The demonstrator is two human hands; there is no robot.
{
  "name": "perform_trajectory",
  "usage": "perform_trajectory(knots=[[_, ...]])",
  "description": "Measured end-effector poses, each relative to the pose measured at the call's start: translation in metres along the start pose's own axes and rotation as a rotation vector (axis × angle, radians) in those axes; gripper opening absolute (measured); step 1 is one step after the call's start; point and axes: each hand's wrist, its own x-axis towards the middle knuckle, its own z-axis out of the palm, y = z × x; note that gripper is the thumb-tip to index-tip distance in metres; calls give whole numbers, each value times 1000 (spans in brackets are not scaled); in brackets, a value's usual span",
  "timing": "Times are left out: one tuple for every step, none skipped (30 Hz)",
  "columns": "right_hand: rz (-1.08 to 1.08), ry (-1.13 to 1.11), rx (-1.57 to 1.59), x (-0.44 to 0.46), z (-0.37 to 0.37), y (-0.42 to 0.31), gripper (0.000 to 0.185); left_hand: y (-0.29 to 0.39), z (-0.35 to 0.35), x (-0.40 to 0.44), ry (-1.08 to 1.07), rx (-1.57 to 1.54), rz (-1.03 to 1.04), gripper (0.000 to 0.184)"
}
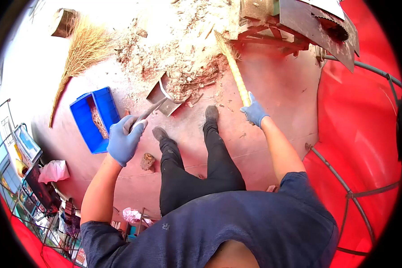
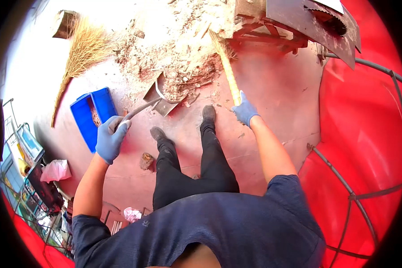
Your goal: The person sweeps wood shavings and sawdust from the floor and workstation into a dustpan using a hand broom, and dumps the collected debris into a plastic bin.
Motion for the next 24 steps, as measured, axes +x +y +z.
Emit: perform_trajectory(knots=[[-7, 2, 0, 8, -13, -2, 88, 11, 8, 8, 25, -38, -5, 26], [-18, 11, -155, 18, -25, -8, 85, 24, 14, 18, 32, -35, 2, 26], [-25, 13, -313, 28, -32, -12, 83, 38, 19, 24, 76, -84, 24, 26], [-29, 2, -312, 42, -30, -13, 83, 49, 24, 28, 117, -130, 40, 25], [-72, 35, -405, 62, -26, -16, 83, 54, 30, 34, 138, -169, 58, 22], [-118, 75, -497, 80, -25, -25, 84, 62, 34, 41, 148, -164, 61, 22], [-78, 16, -465, 89, -19, -47, 76, 70, 37, 47, 170, -239, 70, 21], [-40, -51, -431, 100, -9, -70, 69, 76, 43, 54, 192, -307, 74, 19], [3, -106, -395, 117, 2, -76, 67, 78, 48, 61, 209, -341, 50, 17], [25, -133, -381, 132, 19, -77, 70, 82, 53, 63, 208, -339, 45, 17], [47, -155, -359, 147, 40, -68, 73, 89, 56, 66, 213, -328, 34, 20], [61, -173, -338, 160, 63, -54, 76, 91, 57, 66, 223, -318, 17, 23], [69, -196, -313, 169, 82, -39, 80, 89, 56, 63, 228, -318, 9, 23], [75, -210, -288, 181, 98, -23, 81, 87, 52, 60, 222, -301, -9, 22], [82, -224, -262, 193, 113, -7, 82, 84, 48, 60, 217, -283, -21, 22], [17, -236, -236, 197, 127, 9, 70, 78, 48, 58, 232, -262, 26, 22], [-14, -245, -230, 186, 128, 10, 64, 74, 50, 54, 241, -257, 52, 21], [-45, -255, -224, 174, 130, 10, 59, 69, 52, 50, 247, -255, 78, 21], [46, -348, -105, 145, 112, -14, 58, 59, 53, 47, 255, -241, 115, 21], [135, -434, 19, 122, 99, -35, 57, 56, 51, 44, 262, -245, 121, 21], [128, -425, 14, 113, 99, -42, 57, 55, 50, 40, 239, -263, 80, 20], [83, -450, -4, 105, 100, -46, 59, 53, 49, 37, 217, -282, 35, 20], [41, -480, -24, 95, 103, -50, 61, 49, 50, 34, 242, -264, 47, 20], [37, -482, -35, 83, 102, -55, 61, 44, 50, 32, 252, -270, 43, 20]])
